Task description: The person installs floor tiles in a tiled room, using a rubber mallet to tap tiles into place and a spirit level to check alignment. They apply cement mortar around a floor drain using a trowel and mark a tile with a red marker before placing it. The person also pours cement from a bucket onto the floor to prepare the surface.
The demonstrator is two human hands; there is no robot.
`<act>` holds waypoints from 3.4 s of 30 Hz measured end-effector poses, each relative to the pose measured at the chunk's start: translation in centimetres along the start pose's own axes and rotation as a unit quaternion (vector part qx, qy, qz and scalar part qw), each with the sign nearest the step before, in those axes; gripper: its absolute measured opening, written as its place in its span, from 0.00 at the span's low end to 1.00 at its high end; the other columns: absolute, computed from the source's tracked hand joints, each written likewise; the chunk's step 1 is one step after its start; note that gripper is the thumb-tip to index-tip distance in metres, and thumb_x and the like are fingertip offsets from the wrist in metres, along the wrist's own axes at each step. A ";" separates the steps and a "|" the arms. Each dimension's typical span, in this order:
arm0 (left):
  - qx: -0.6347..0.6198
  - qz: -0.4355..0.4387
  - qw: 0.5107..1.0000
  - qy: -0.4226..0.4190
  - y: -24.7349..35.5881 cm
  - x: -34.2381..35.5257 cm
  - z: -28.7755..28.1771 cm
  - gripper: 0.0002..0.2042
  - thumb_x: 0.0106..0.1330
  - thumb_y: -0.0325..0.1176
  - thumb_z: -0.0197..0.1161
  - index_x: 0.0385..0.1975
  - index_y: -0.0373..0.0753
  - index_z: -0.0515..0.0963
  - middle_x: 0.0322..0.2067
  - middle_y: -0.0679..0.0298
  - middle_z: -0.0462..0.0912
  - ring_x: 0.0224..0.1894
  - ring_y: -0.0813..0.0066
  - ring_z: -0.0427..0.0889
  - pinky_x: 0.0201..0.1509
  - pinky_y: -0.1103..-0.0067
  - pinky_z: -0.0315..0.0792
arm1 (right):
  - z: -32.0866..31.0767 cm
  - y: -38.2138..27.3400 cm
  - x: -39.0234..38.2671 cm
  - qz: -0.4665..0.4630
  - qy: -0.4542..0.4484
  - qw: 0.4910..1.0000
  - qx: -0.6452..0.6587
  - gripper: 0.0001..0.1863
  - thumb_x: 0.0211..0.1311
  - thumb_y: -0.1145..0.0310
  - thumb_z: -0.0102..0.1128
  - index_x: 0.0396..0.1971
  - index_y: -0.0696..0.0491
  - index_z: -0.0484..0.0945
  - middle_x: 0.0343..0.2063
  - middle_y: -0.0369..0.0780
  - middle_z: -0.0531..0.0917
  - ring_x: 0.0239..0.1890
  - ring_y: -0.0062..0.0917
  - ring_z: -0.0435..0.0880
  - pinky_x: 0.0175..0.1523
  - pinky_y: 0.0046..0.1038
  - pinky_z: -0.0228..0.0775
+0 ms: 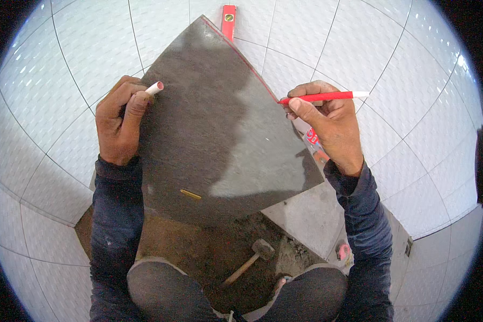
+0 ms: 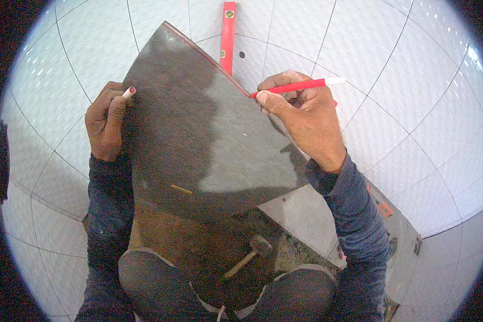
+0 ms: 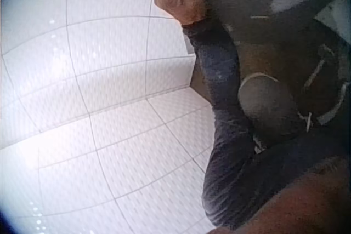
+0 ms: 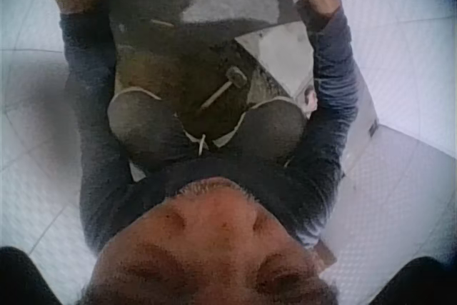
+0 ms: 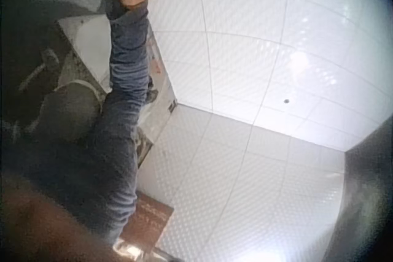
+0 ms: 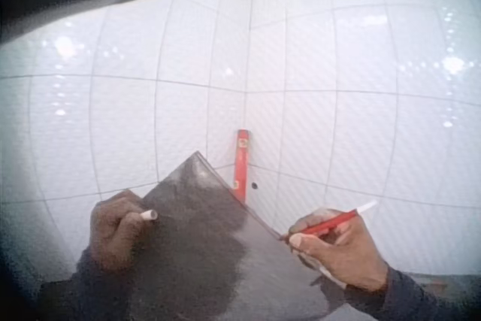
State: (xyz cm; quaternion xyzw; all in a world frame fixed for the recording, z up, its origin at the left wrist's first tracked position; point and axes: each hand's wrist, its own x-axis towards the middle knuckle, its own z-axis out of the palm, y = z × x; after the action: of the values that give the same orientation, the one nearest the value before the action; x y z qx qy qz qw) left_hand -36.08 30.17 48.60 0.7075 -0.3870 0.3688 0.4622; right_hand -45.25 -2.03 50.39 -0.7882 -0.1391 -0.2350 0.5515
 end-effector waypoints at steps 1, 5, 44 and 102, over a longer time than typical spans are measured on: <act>0.001 0.000 1.000 -0.004 0.0 0.0 0.0 0.14 0.72 0.37 0.55 0.29 0.32 0.78 0.26 0.64 0.74 0.27 0.79 0.67 0.31 0.81 0.60 | -0.1 0.2 -0.1 0.000 0.001 1.000 0.006 0.07 0.62 0.71 0.65 0.34 0.59 0.81 0.25 0.33 0.81 0.28 0.13 0.77 0.32 0.18 0.68; 0.010 -0.007 1.000 -0.006 0.2 -0.1 0.0 0.14 0.73 0.37 0.54 0.29 0.32 0.77 0.27 0.65 0.74 0.28 0.79 0.67 0.32 0.81 0.60 | -0.5 1.0 -0.6 -0.001 -0.002 1.000 0.011 0.07 0.62 0.70 0.65 0.35 0.59 0.81 0.25 0.33 0.81 0.28 0.13 0.77 0.32 0.18 0.68; 0.026 -0.009 1.000 0.012 -0.7 -0.7 0.2 0.13 0.75 0.36 0.52 0.33 0.32 0.76 0.33 0.67 0.74 0.32 0.82 0.65 0.38 0.86 0.58 | -3.8 6.3 -5.2 0.048 0.024 0.999 0.003 0.08 0.61 0.69 0.67 0.35 0.57 0.82 0.24 0.30 0.79 0.25 0.11 0.72 0.29 0.17 0.62; -0.037 -0.094 0.991 0.084 -6.2 -0.7 -0.7 0.21 0.73 0.43 0.54 0.53 0.30 0.76 0.52 0.56 0.79 0.55 0.69 0.77 0.63 0.75 0.64 | -8.9 14.1 -11.3 0.124 0.066 0.990 -0.024 0.08 0.60 0.69 0.67 0.36 0.57 0.82 0.28 0.31 0.81 0.29 0.14 0.76 0.34 0.19 0.67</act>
State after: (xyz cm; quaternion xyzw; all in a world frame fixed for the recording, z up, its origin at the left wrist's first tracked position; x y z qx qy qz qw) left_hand -30.96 32.72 45.90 0.6898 -0.2916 0.3673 0.5515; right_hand -50.08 -14.82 35.62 -0.7947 0.0022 -0.2199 0.5657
